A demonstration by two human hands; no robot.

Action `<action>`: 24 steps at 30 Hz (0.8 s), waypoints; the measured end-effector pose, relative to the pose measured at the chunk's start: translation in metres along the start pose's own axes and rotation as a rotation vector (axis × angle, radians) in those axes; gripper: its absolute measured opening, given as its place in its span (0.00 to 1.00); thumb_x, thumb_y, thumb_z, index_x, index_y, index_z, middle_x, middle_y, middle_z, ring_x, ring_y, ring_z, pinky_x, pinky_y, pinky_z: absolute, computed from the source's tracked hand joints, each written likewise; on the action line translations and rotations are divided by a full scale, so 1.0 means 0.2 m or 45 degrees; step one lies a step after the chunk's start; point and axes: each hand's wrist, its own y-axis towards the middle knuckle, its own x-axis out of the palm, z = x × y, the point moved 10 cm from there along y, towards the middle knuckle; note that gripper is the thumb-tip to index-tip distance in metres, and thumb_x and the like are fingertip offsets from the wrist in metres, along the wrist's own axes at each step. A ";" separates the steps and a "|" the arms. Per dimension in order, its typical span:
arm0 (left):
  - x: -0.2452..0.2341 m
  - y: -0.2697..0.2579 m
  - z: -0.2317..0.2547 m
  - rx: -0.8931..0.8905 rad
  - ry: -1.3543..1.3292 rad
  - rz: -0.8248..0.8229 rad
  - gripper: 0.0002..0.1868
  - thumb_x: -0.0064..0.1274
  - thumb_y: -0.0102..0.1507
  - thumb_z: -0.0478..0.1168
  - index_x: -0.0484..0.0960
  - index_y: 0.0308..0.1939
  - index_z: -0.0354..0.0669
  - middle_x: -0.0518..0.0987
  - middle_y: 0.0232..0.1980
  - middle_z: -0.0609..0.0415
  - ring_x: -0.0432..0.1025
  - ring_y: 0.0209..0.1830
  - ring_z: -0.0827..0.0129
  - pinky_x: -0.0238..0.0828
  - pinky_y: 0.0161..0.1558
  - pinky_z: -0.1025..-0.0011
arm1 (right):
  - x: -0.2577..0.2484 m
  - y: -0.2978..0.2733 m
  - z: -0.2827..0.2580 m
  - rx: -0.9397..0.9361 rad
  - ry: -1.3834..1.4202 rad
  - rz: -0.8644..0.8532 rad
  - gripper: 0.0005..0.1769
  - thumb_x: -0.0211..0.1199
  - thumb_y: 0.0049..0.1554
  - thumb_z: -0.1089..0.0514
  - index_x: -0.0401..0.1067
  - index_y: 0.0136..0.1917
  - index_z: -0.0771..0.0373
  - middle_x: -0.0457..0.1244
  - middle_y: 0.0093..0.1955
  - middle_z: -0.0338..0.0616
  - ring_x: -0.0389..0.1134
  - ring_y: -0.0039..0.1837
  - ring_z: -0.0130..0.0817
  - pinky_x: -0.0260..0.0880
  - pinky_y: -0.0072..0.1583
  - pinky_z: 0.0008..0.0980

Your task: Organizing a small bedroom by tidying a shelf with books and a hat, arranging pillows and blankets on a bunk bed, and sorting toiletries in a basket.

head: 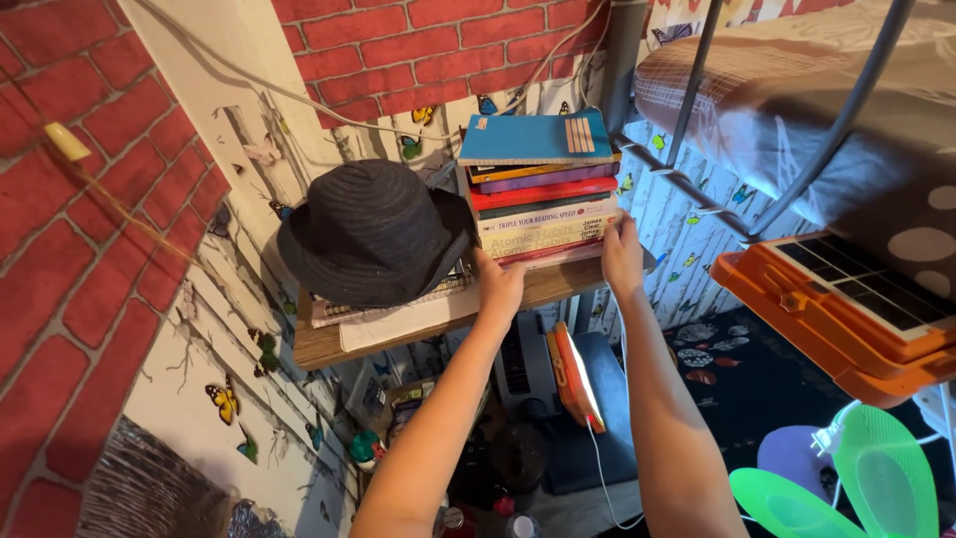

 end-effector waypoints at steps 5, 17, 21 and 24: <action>0.00 0.00 -0.05 0.039 0.163 0.072 0.45 0.52 0.59 0.35 0.46 0.75 0.25 0.67 0.70 0.29 0.63 0.71 0.47 0.57 0.70 0.64 | 0.02 0.04 0.06 0.047 -0.083 -0.001 0.25 0.46 0.64 0.50 0.67 0.69 0.64 0.66 0.61 0.61 0.66 0.64 0.59 0.63 0.64 0.45; -0.01 -0.14 0.03 0.138 0.203 0.187 0.43 0.51 0.59 0.33 0.49 0.74 0.20 0.68 0.69 0.27 0.63 0.71 0.43 0.54 0.72 0.62 | -0.05 0.00 0.08 0.044 -0.048 0.081 0.22 0.52 0.64 0.47 0.72 0.63 0.61 0.70 0.52 0.56 0.70 0.54 0.51 0.67 0.57 0.41; -0.03 -0.16 0.05 0.152 0.119 0.107 0.44 0.51 0.59 0.33 0.47 0.75 0.24 0.66 0.70 0.30 0.63 0.70 0.46 0.55 0.70 0.63 | -0.05 -0.02 0.09 0.022 -0.005 0.076 0.20 0.53 0.63 0.49 0.72 0.62 0.62 0.70 0.50 0.54 0.71 0.53 0.47 0.67 0.56 0.40; -0.04 -0.17 0.13 0.120 0.062 0.007 0.43 0.52 0.59 0.35 0.49 0.75 0.26 0.67 0.69 0.32 0.65 0.69 0.48 0.58 0.69 0.63 | -0.05 0.00 0.11 0.013 0.075 0.066 0.22 0.50 0.64 0.51 0.72 0.65 0.63 0.70 0.54 0.54 0.71 0.56 0.44 0.67 0.59 0.37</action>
